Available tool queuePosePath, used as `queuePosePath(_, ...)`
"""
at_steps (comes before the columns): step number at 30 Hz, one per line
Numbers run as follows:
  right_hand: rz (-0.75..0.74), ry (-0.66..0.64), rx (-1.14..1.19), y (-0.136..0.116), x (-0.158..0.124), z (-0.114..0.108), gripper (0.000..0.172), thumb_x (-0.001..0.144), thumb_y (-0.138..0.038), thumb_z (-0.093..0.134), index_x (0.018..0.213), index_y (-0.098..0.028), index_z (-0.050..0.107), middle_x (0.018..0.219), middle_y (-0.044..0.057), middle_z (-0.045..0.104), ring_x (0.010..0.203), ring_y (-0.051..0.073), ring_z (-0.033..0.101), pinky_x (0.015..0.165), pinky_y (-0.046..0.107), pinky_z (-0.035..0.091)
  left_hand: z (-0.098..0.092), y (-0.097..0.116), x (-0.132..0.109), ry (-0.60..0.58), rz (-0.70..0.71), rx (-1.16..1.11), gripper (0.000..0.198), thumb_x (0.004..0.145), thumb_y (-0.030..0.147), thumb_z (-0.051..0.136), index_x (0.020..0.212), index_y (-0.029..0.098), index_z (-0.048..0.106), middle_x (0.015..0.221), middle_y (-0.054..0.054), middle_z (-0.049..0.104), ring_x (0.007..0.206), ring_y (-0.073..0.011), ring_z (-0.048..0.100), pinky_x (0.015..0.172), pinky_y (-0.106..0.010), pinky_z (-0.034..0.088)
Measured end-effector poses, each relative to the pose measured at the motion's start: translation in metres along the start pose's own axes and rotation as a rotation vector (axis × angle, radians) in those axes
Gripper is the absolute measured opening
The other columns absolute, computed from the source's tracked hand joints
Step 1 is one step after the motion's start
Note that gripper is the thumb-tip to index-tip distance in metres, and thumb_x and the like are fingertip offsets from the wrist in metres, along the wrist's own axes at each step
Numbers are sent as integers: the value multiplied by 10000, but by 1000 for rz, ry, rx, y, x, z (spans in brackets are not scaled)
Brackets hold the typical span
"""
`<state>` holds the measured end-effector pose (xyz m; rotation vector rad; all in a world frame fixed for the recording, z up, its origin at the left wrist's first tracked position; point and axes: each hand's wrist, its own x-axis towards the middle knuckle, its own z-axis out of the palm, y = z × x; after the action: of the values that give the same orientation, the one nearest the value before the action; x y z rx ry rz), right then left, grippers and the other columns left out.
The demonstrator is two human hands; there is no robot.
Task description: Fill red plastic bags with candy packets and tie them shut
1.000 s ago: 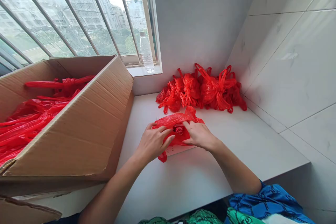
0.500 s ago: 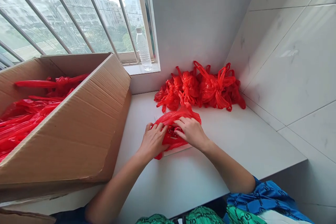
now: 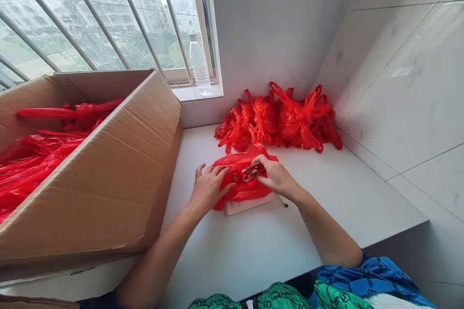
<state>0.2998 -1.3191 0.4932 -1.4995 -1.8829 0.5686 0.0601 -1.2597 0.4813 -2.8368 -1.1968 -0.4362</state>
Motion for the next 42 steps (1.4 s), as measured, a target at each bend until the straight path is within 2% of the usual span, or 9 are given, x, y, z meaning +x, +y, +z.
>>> queuePosePath(2,2,54,8,-2,-1,-2,284,863,-170,586,1137,-232,542,954,0,692,852,160,667,776,278,481,0,2,5,58,4,-29,249,995,340,465,1106,270,678,1050,-61,717,985,-247,623,1026,-468,310)
queuePosePath(5,-20,71,-89,-3,-2,1,311,893,-201,570,1202,-240,558,1052,24,690,905,163,662,793,273,477,9,6,13,10,10,-31,273,1010,261,420,1025,247,692,960,-45,719,907,-217,638,869,-380,383)
queuePosePath(10,100,26,-430,1,-1,13,319,950,-271,529,1260,-203,554,1027,67,700,916,219,653,718,289,457,33,3,20,-50,-20,-37,226,936,392,577,988,194,672,1031,-82,683,884,-226,643,808,-351,419)
queuePosePath(14,97,92,-549,3,1,16,259,966,-257,510,1204,-192,591,1062,96,681,967,239,612,725,302,444,34,0,18,7,-87,-223,182,903,384,617,951,210,640,1004,-59,681,889,-222,639,796,-346,455)
queuePosePath(18,-14,142,-256,-5,0,19,230,985,-363,510,1093,-210,643,1028,67,690,922,199,608,792,297,450,14,6,15,58,-210,-716,234,875,404,647,1001,209,623,979,-30,693,863,-183,641,744,-294,496)
queuePosePath(24,-39,35,232,-15,-4,26,309,976,-453,501,913,-207,676,839,19,692,729,150,600,669,266,458,-19,16,14,-74,-239,-1125,322,832,454,695,976,171,643,966,-59,684,851,-180,654,728,-284,535)
queuePosePath(27,-35,8,311,-16,-5,25,318,973,-446,503,878,-203,684,817,20,693,735,152,605,682,273,462,-25,16,12,-90,-234,-1153,313,862,457,665,986,169,671,959,-67,707,859,-197,675,755,-294,543)
queuePosePath(34,4,-113,594,-15,-5,28,334,931,-496,568,832,-193,666,751,19,662,724,157,615,673,282,483,-22,17,10,72,-283,-1019,386,915,484,566,737,153,652,690,-13,618,644,-125,541,596,-220,447)
queuePosePath(42,42,-224,849,-13,-1,30,371,867,-538,646,783,-177,629,737,17,664,719,148,619,722,299,503,-27,20,9,78,-302,-998,420,915,509,547,687,159,588,633,6,527,581,-105,436,529,-213,372)
